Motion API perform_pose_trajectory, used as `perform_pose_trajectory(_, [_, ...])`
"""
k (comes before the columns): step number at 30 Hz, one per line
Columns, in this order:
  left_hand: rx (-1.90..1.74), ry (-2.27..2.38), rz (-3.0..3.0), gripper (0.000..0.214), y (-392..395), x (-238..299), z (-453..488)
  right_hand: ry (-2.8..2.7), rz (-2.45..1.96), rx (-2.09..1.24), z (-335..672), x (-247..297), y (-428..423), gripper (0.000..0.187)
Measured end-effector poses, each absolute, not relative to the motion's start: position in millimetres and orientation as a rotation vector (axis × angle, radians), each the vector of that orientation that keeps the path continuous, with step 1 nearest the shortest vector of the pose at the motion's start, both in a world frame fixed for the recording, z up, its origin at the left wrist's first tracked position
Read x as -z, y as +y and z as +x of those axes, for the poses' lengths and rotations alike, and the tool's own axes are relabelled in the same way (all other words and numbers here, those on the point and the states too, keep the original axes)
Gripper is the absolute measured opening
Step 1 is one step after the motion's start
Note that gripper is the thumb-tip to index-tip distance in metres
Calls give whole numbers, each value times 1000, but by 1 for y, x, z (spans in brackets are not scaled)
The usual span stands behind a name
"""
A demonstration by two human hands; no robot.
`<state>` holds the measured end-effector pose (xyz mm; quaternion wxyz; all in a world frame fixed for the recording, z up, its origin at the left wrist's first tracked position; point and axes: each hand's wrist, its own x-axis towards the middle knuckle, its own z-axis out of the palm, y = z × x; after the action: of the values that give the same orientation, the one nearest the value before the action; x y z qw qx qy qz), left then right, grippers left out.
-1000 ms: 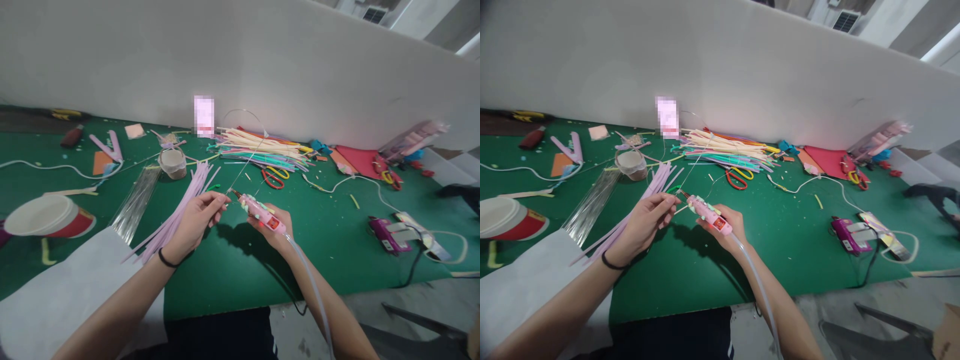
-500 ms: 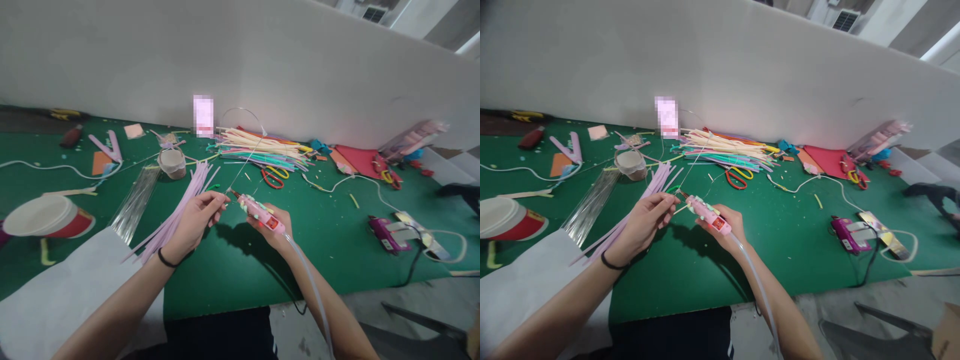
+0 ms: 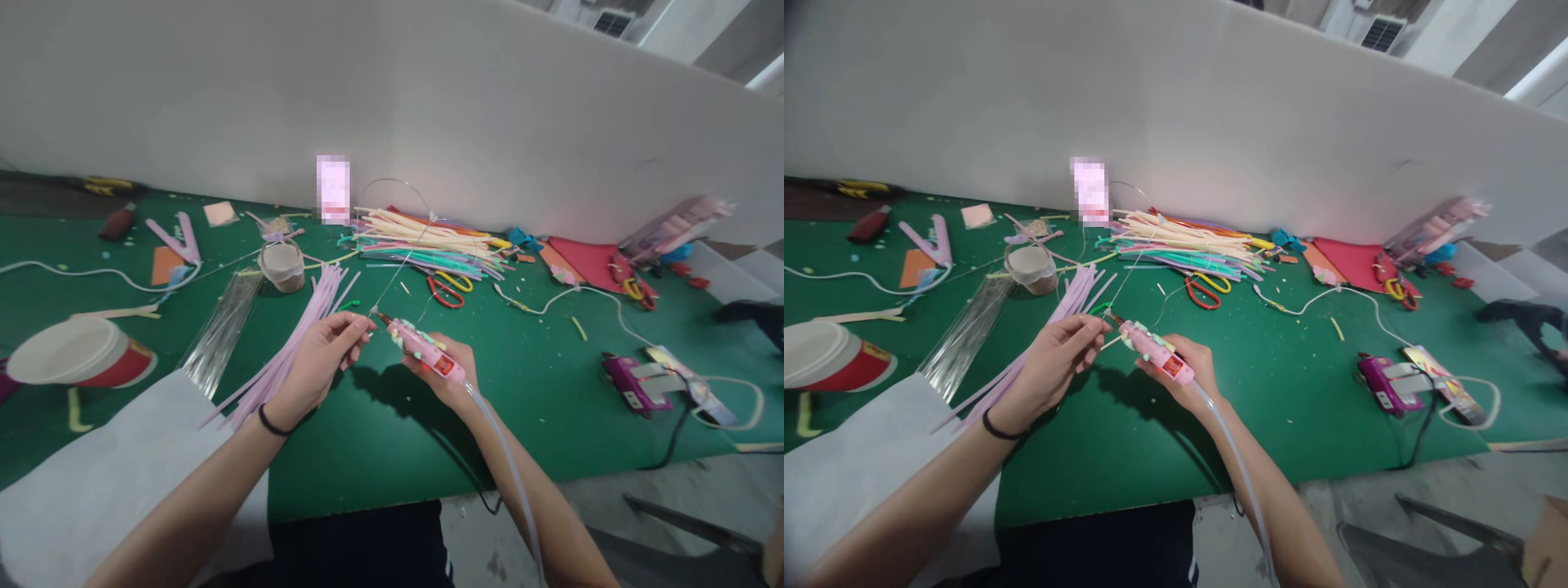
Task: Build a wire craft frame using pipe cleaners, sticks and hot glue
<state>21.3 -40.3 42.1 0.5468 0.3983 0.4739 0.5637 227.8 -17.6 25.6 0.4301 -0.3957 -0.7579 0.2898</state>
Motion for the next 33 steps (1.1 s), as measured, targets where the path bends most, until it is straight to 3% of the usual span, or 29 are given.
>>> perform_pose_trajectory(12, [-1327, 1091, 942, 27, -39, -41, 21, -1925, -955, -714, 227, -26, -19, 25])
perform_pose_trajectory(19, [-1350, 1178, 906, 27, -38, -42, 21, -1667, -999, -895, 233, -27, -25, 25])
perform_pose_trajectory(26, [-1386, 1217, 884, 23, -33, -36, 17, -1480, -963, -916, 242, -28, -26, 37])
perform_pose_trajectory(33, [-1363, 1149, 887, 24, -36, -38, 19, -1484, -1053, -903, 238, -32, -26, 32])
